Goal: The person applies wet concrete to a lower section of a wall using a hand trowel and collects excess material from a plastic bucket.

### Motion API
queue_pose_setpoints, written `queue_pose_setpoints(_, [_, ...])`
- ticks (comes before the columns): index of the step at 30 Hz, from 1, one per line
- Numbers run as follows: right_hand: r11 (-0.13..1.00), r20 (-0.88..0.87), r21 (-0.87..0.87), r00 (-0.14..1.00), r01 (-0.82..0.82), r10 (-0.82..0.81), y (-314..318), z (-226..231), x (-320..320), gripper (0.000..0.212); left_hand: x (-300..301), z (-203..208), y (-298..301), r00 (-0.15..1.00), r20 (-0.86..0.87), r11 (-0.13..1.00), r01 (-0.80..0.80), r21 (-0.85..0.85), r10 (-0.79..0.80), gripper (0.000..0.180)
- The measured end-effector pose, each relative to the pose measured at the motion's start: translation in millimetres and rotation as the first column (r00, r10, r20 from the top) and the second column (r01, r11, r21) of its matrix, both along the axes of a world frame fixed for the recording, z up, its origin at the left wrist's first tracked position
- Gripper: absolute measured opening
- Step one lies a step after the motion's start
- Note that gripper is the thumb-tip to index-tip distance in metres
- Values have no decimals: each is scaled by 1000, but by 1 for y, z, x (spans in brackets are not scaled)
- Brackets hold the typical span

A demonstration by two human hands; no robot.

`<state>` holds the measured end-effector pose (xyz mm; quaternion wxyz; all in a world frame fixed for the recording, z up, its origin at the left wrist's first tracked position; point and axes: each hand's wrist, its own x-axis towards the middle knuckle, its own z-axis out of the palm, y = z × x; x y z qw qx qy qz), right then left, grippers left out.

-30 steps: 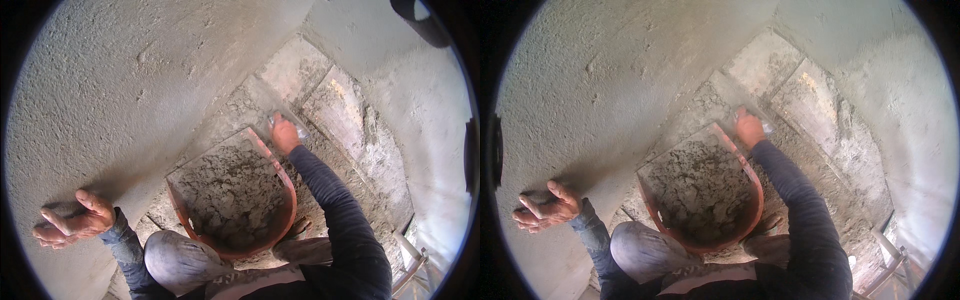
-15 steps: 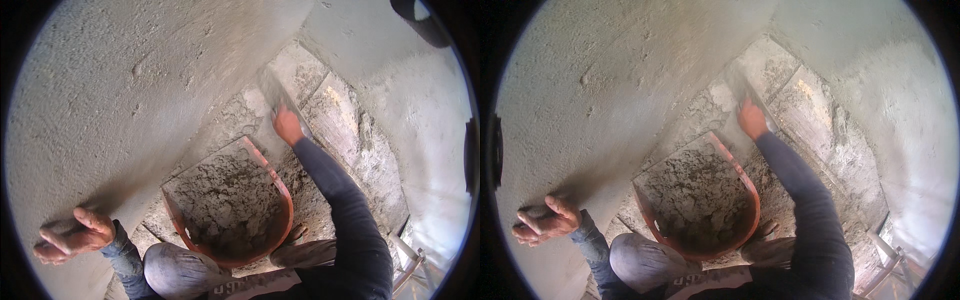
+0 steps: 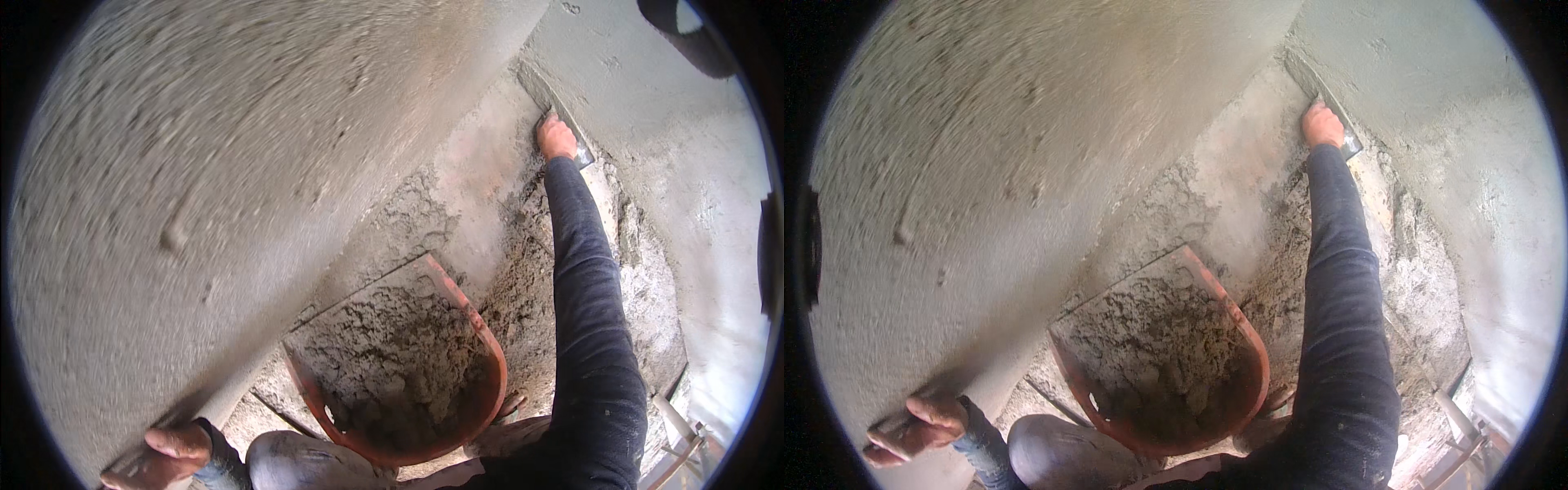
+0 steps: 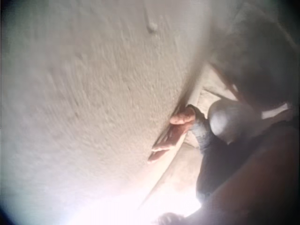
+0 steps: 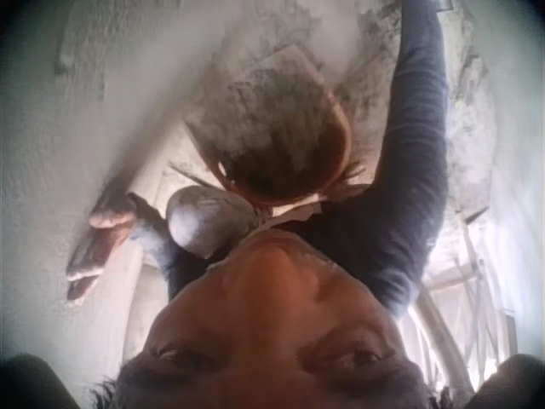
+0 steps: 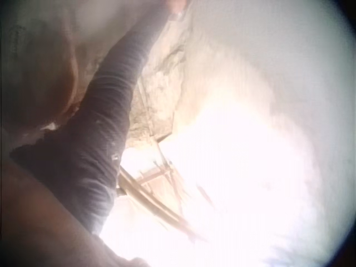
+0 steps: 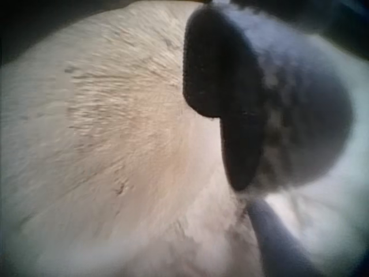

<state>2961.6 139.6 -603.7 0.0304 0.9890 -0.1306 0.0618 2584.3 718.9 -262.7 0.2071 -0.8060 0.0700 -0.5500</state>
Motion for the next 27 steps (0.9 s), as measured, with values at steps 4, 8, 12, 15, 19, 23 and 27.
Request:
queue_pose_setpoints(4, [991, -129, 14, 982, -135, 136, 0, 11, -7, 38, 0, 2, 3, 994, 21, 989, -111, 101, 109, 64])
queue_pose_setpoints(8, [906, -198, 78, 884, -416, 424, 0, 43, -42, 41, -2, 6, 1, 982, 61, 968, -187, 168, 179, 64])
queue_pose_setpoints(12, [854, -325, -350, 905, -386, 276, -9, 97, -61, 34, -2, 6, 5, 985, 77, 974, -166, 154, 156, 64])
queue_pose_setpoints(15, [621, -425, -612, 866, -489, 263, -8, 139, -31, 25, -5, 2, 9, 984, 43, 972, -179, 150, 174, 62])
queue_pose_setpoints(19, [394, -483, -667, 770, -632, 417, 6, 163, 17, 17, -4, -4, 10, 985, 32, 974, -171, 148, 168, 63])
queue_pose_setpoints(23, [240, -511, -737, 753, -632, 413, 16, 141, 50, 19, 5, -15, 5, 985, 45, 980, -170, 107, 166, 64])
queue_pose_setpoints(27, [385, -554, -683, 784, -621, 281, 19, 109, 91, 23, 13, -28, 1, 988, 57, 989, -147, 18, 146, 64])
